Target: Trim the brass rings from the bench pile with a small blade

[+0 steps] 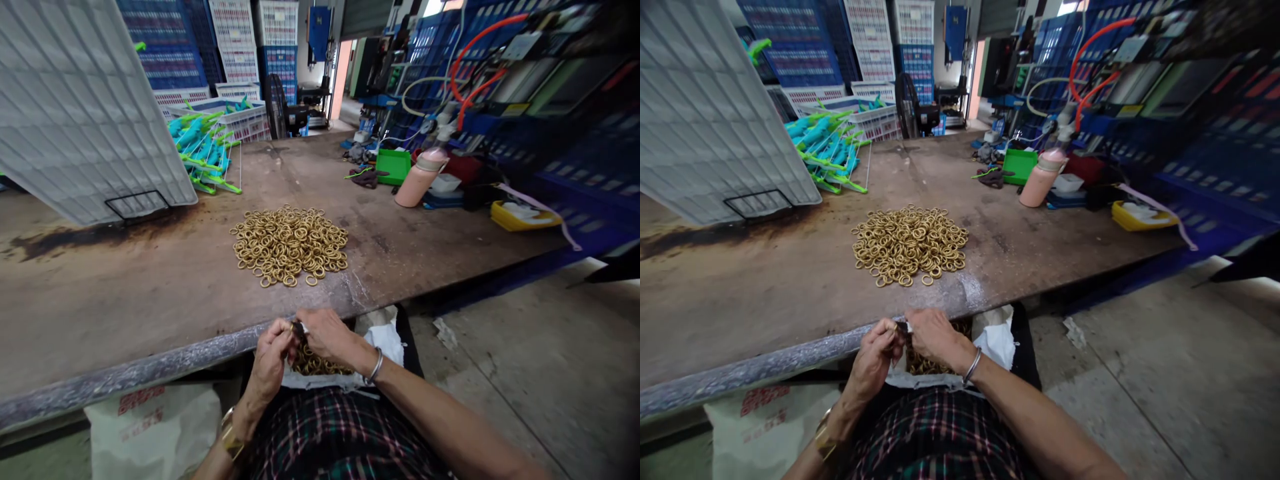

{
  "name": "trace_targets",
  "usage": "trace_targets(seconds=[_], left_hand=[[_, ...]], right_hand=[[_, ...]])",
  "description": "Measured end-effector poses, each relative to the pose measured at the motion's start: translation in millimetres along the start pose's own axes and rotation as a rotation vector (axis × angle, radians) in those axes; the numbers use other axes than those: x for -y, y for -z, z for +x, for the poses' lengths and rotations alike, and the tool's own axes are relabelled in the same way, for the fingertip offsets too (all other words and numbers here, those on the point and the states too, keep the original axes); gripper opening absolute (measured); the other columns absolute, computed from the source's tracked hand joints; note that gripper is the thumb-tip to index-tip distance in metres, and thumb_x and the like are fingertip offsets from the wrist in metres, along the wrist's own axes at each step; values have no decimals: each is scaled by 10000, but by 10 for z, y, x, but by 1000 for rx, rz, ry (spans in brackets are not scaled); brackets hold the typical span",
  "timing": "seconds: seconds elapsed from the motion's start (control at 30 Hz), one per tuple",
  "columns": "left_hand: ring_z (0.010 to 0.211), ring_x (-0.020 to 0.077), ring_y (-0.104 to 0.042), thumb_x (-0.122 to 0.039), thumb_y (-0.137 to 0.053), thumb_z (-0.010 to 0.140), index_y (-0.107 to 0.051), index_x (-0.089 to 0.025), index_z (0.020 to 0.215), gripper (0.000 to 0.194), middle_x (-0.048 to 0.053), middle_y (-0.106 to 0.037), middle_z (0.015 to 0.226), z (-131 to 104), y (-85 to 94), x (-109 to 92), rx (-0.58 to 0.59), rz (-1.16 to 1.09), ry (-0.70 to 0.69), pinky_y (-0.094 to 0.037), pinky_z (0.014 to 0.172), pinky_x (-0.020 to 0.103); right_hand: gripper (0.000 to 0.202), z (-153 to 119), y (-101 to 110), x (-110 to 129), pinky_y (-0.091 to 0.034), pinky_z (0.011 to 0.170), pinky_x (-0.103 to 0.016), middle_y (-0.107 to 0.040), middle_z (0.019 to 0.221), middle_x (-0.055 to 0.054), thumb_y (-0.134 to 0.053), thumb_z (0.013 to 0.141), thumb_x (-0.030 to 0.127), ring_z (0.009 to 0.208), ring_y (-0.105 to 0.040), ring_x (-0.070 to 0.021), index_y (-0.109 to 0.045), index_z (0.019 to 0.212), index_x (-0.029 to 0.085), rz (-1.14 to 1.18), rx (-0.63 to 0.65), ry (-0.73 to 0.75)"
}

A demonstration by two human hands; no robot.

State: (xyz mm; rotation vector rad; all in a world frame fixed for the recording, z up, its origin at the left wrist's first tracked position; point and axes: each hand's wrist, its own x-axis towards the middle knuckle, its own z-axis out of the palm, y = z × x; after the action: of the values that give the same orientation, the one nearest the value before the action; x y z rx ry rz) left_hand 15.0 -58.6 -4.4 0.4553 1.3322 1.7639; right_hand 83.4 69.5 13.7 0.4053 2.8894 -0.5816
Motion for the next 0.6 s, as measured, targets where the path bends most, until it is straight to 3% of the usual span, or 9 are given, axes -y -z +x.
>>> trace_targets(seconds=[0.13, 0.33, 0.5, 0.6], left_hand=[[451, 80, -395, -387, -625, 694, -481, -165, 565, 293, -20, -469, 531, -95, -136, -137, 122, -128, 9, -301, 401, 200], [393, 49, -352, -429, -585, 740, -422, -165, 569, 355, -34, -461, 534, 10, -129, -113, -47, -314, 159, -240, 346, 171], [405, 57, -384, -376, -573, 762, -447, -178, 663, 255, -33, -494, 570, 50, -29, -62, -28, -326, 163, -241, 348, 169], [425, 62, -422, -300, -599, 743, -502, -202, 833, 165, -40, -517, 587, 56, 17, -75, -25, -416, 235, -267, 369, 160]], right_hand=[[270, 99, 59, -105, -338, 583, -258, -655, 814, -106, -382, 752, 65, 716, -604, -188, -535, 964, 130, -76, -82, -147], [238, 301, 109, -296, -378, 636, -254, -631, 935, -93, -413, 814, 165, 781, -609, -191, -463, 1047, 173, -197, -263, -281], [190, 429, 11, -358, -381, 601, -254, -616, 953, -82, -370, 856, 184, 736, -617, -192, -477, 1011, 201, -261, -299, -347], [210, 451, -35, -383, -366, 590, -243, -612, 944, -89, -343, 858, 150, 724, -612, -177, -487, 1004, 195, -256, -308, -360]])
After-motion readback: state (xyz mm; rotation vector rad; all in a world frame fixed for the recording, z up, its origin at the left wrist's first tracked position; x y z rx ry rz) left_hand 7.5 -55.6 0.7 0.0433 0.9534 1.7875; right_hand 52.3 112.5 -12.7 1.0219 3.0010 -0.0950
